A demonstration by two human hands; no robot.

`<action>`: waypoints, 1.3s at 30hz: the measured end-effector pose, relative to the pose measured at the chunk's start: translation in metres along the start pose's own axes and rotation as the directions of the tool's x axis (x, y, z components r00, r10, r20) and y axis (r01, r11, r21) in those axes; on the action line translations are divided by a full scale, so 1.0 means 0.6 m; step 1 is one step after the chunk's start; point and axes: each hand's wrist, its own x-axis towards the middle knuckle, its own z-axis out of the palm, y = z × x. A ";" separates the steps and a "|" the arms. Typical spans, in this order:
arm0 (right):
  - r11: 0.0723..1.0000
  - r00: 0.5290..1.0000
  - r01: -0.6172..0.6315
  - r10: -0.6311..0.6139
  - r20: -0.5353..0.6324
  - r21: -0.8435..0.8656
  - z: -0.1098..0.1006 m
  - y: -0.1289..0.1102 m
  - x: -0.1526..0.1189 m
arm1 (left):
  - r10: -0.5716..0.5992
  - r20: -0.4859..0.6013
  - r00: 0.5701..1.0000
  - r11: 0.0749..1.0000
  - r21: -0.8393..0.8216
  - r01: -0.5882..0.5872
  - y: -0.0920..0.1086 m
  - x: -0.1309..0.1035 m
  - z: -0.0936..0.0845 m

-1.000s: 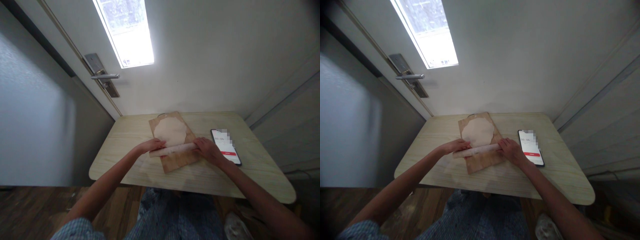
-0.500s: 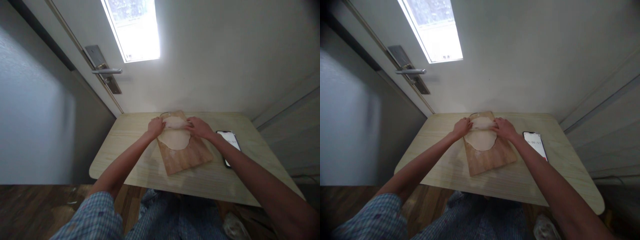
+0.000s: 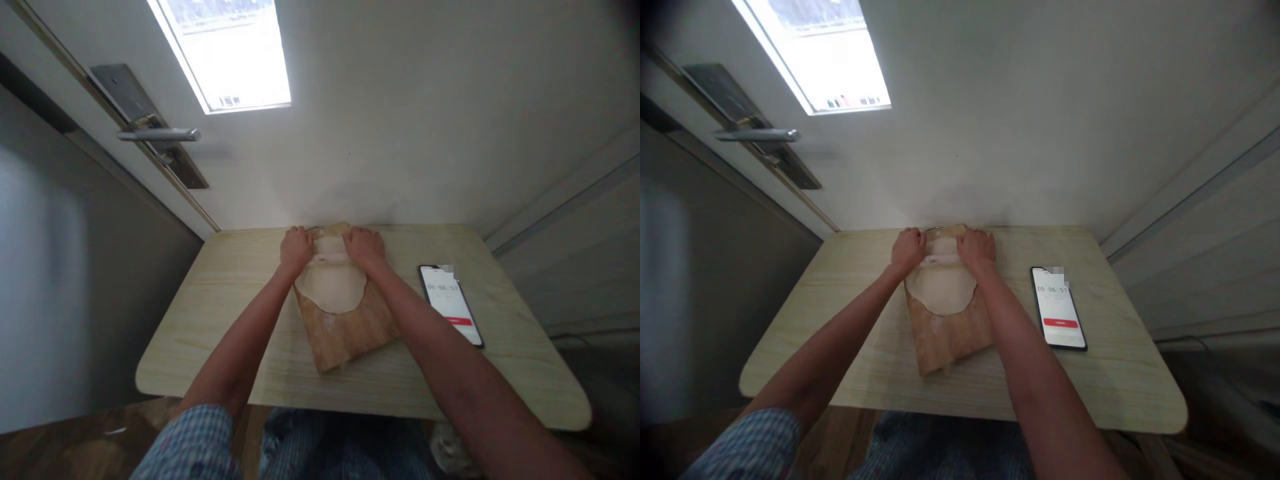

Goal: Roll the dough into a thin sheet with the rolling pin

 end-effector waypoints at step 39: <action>0.991 0.990 -0.129 0.127 0.066 0.020 0.009 -0.002 0.010 | -0.190 0.056 0.980 0.977 0.113 0.182 0.004 0.008 0.008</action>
